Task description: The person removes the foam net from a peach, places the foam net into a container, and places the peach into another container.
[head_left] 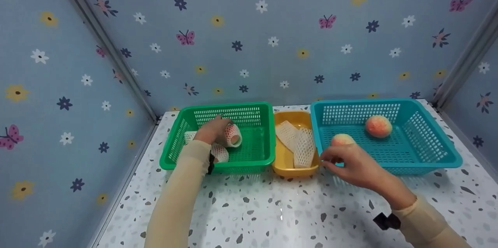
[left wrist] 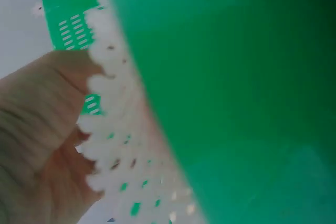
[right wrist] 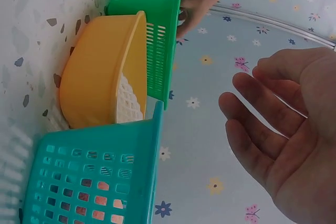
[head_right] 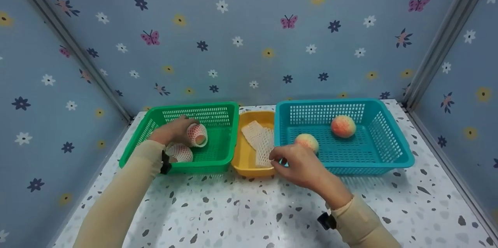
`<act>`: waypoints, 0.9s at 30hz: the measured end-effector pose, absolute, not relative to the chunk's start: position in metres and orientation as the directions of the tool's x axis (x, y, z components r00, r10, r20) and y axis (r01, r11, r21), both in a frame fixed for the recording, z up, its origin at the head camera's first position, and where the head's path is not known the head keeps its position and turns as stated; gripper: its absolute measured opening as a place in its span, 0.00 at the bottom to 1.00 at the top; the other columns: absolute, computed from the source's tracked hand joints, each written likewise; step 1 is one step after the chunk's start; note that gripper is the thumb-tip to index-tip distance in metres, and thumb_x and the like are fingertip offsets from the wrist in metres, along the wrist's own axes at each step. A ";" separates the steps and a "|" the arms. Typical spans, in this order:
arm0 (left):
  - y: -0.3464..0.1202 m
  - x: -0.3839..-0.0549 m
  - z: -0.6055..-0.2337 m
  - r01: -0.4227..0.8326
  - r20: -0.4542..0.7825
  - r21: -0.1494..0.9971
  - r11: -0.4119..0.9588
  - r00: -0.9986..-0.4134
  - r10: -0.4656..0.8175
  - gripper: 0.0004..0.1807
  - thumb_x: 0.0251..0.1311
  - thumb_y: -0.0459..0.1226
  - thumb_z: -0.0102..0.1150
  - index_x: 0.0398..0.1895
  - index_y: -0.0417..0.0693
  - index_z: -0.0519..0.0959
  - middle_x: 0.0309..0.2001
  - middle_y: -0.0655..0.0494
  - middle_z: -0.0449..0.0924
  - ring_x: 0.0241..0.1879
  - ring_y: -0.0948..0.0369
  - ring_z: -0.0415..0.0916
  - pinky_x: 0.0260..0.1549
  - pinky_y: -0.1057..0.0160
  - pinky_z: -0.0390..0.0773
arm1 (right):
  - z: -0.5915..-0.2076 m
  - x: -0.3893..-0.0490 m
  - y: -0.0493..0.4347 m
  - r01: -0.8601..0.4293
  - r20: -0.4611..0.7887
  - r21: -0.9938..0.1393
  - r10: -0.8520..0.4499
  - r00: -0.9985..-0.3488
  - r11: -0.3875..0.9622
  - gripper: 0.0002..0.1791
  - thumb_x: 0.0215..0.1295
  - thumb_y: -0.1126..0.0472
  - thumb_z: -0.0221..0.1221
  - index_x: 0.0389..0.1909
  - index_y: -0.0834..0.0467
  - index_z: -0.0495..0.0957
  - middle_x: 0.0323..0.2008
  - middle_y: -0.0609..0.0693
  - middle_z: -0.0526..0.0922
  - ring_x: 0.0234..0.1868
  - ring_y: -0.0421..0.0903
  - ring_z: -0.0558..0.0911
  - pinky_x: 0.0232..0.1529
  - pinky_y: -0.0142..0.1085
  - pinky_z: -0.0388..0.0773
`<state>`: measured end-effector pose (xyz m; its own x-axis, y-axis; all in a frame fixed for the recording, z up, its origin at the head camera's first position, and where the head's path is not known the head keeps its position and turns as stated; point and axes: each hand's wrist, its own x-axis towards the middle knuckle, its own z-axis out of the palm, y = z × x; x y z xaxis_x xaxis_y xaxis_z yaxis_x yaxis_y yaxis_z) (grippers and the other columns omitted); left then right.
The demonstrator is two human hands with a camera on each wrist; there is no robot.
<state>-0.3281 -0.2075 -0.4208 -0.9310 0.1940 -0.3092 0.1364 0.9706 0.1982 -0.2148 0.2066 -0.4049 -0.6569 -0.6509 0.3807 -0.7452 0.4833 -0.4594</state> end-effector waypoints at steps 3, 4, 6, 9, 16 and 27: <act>-0.204 -0.330 -0.419 0.166 -0.285 0.156 0.974 -0.936 0.206 0.42 0.50 0.35 0.74 0.70 0.50 0.65 0.71 0.37 0.54 0.66 0.41 0.60 0.57 0.42 0.66 | -0.404 -0.216 0.205 -0.745 0.385 -0.462 -0.648 -0.657 0.481 0.08 0.60 0.65 0.66 0.38 0.50 0.83 0.34 0.36 0.80 0.33 0.35 0.77 0.35 0.33 0.80; -0.203 -0.330 -0.419 0.173 -0.285 0.140 0.975 -0.936 0.207 0.43 0.50 0.34 0.73 0.70 0.50 0.65 0.71 0.38 0.54 0.66 0.41 0.59 0.58 0.41 0.65 | -0.404 -0.216 0.204 -0.744 0.383 -0.466 -0.649 -0.657 0.479 0.08 0.60 0.65 0.66 0.38 0.50 0.83 0.34 0.37 0.80 0.33 0.35 0.77 0.35 0.34 0.80; -0.201 -0.330 -0.419 0.201 -0.295 0.089 0.976 -0.930 0.219 0.42 0.52 0.33 0.72 0.71 0.50 0.64 0.71 0.39 0.56 0.66 0.41 0.59 0.59 0.41 0.64 | -0.405 -0.216 0.202 -0.734 0.367 -0.482 -0.650 -0.665 0.479 0.08 0.60 0.65 0.66 0.38 0.49 0.83 0.34 0.37 0.81 0.32 0.35 0.77 0.35 0.33 0.80; -0.194 -0.330 -0.421 0.268 -0.311 -0.023 0.963 -0.918 0.248 0.36 0.56 0.33 0.68 0.69 0.51 0.66 0.68 0.41 0.62 0.64 0.43 0.64 0.57 0.43 0.68 | -0.408 -0.214 0.199 -0.720 0.348 -0.500 -0.649 -0.677 0.482 0.07 0.61 0.64 0.65 0.37 0.49 0.83 0.33 0.37 0.81 0.31 0.34 0.77 0.34 0.31 0.79; -0.179 -0.338 -0.430 0.309 -0.358 -0.140 0.941 -0.902 0.243 0.24 0.68 0.37 0.56 0.67 0.50 0.68 0.59 0.41 0.69 0.53 0.46 0.73 0.46 0.48 0.76 | -0.415 -0.214 0.197 -0.714 0.361 -0.538 -0.643 -0.676 0.448 0.08 0.60 0.67 0.66 0.36 0.50 0.82 0.31 0.43 0.83 0.30 0.34 0.79 0.33 0.31 0.80; -0.194 -0.339 -0.435 0.122 -0.317 -0.009 0.993 -0.942 0.113 0.44 0.59 0.39 0.67 0.73 0.43 0.53 0.64 0.33 0.63 0.60 0.38 0.65 0.53 0.42 0.70 | -0.421 -0.214 0.193 -0.689 0.350 -0.605 -0.643 -0.681 0.400 0.11 0.59 0.70 0.65 0.35 0.49 0.83 0.30 0.42 0.83 0.29 0.36 0.79 0.32 0.32 0.80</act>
